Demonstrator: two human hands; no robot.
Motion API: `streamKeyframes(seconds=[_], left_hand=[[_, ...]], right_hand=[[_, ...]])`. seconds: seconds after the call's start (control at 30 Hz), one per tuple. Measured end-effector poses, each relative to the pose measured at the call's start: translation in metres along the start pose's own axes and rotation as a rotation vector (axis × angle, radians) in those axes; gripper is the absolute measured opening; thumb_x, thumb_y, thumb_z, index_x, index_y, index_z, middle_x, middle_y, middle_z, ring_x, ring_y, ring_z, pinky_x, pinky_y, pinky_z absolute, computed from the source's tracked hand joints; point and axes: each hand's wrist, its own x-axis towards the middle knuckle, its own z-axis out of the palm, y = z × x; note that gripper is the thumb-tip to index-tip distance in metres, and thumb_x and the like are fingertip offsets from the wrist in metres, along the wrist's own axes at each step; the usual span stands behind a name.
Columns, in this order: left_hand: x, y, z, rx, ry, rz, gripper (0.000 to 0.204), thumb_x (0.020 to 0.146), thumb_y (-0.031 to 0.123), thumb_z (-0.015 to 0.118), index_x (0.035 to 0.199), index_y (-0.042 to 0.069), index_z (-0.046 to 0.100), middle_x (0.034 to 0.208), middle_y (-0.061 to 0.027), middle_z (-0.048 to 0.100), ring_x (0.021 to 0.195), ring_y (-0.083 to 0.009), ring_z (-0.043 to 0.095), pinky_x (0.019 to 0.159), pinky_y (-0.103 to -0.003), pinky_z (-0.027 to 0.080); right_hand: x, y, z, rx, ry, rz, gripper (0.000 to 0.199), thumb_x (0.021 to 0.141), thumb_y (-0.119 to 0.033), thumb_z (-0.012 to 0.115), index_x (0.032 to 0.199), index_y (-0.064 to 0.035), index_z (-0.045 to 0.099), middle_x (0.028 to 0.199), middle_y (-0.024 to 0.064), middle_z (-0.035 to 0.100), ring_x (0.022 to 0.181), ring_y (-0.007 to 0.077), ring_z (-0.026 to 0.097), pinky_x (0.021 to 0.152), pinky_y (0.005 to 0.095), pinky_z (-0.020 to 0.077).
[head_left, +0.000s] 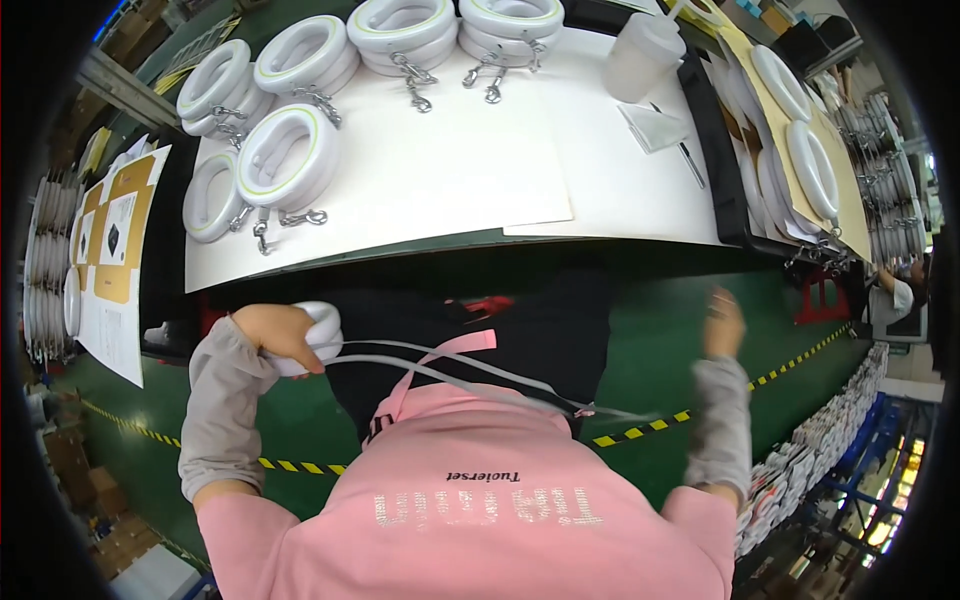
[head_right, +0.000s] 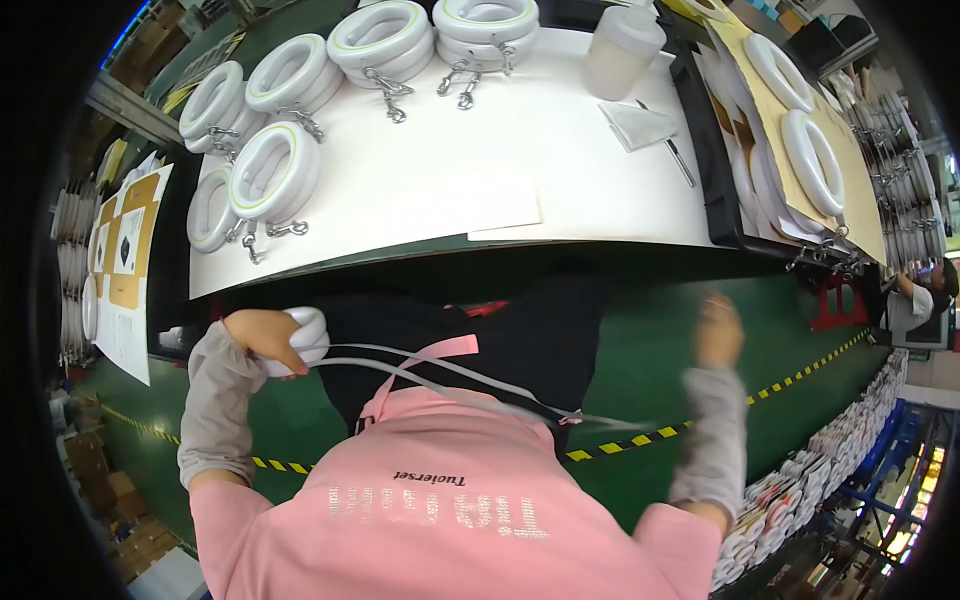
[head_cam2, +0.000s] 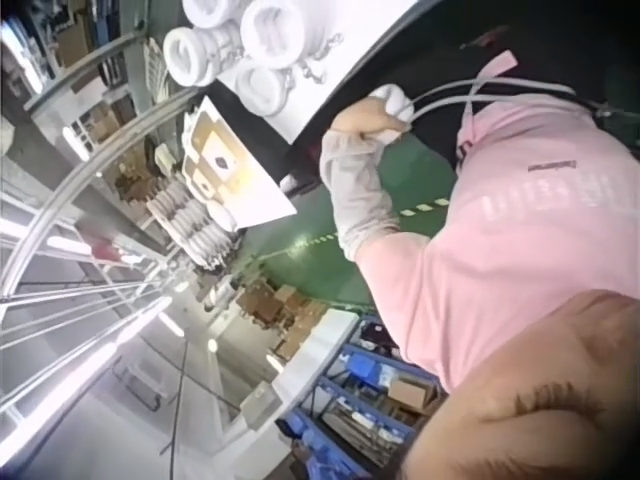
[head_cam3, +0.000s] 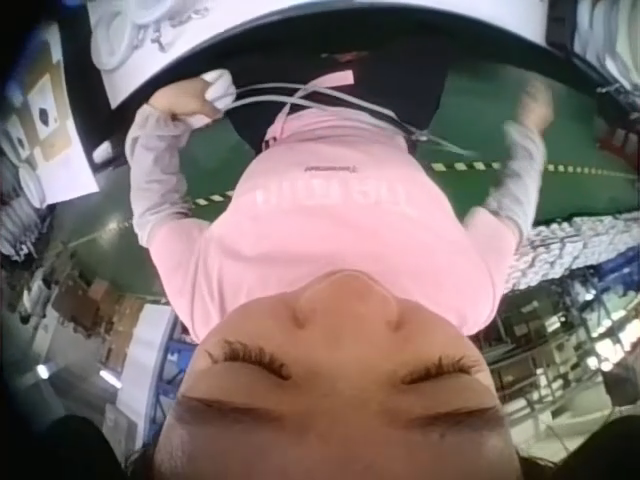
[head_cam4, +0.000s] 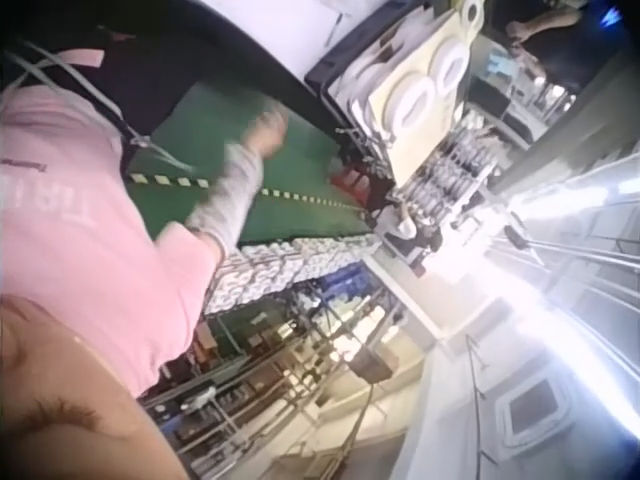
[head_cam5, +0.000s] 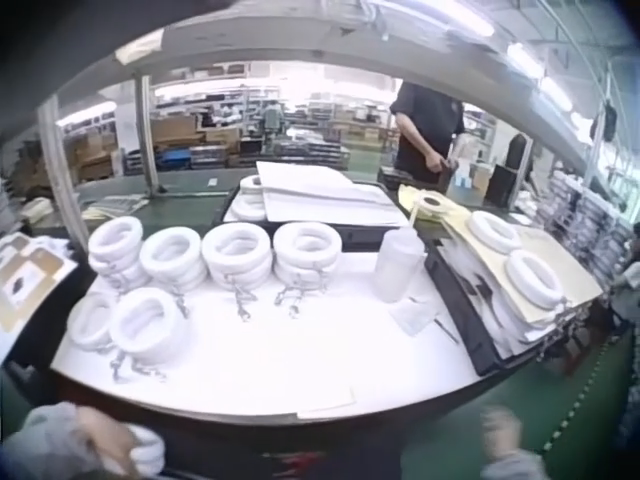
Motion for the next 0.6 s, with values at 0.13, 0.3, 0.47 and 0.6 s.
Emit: streamKeyframes(seconds=[0.13, 0.3, 0.47, 0.6], left_hand=[[0.005, 0.047, 0.000, 0.405, 0.119, 0.229, 0.040, 0.071, 0.038, 0.072, 0.086, 0.001, 0.068, 0.079, -0.0133, 0.067, 0.075, -0.0271, 0.063, 0.071, -0.032, 0.048], [-0.004, 0.070, -0.002, 0.440, 0.132, 0.136, 0.047, 0.069, 0.043, 0.073, 0.089, 0.001, 0.068, 0.080, -0.0142, 0.067, 0.075, -0.0269, 0.064, 0.069, -0.032, 0.048], [-0.010, 0.063, 0.006, -0.136, -0.027, 0.185, 0.028, 0.073, 0.027, 0.076, 0.082, 0.001, 0.068, 0.072, -0.0051, 0.067, 0.065, -0.0137, 0.063, 0.062, -0.026, 0.048], [-0.009, 0.016, -0.005, -0.140, -0.126, 0.152, 0.023, 0.073, 0.020, 0.076, 0.079, -0.001, 0.067, 0.071, -0.0063, 0.066, 0.065, -0.0138, 0.063, 0.060, -0.026, 0.049]], right_hand=[[-0.045, -0.306, 0.039, 0.753, -0.616, -0.656, 0.024, 0.091, -0.021, 0.053, 0.104, -0.0049, 0.064, 0.107, 0.0126, 0.065, 0.091, 0.0321, 0.064, 0.079, 0.0370, 0.0517], [-0.088, -0.406, 0.006, 1.111, -1.436, -0.274, 0.033, 0.089, -0.031, 0.059, 0.081, 0.0010, 0.063, 0.072, 0.0126, 0.065, 0.066, 0.0260, 0.064, 0.061, 0.0377, 0.0490], [-0.058, -0.273, 0.005, 0.672, -0.621, -0.833, 0.014, 0.076, -0.017, 0.061, 0.088, -0.0106, 0.066, 0.081, 0.0088, 0.064, 0.075, 0.0274, 0.063, 0.063, 0.0391, 0.0504], [-0.028, 0.003, -0.050, 0.025, -0.279, 0.160, 0.023, 0.083, -0.009, 0.051, 0.097, -0.0053, 0.069, 0.093, 0.0135, 0.068, 0.084, 0.0295, 0.066, 0.073, 0.0386, 0.0519]])
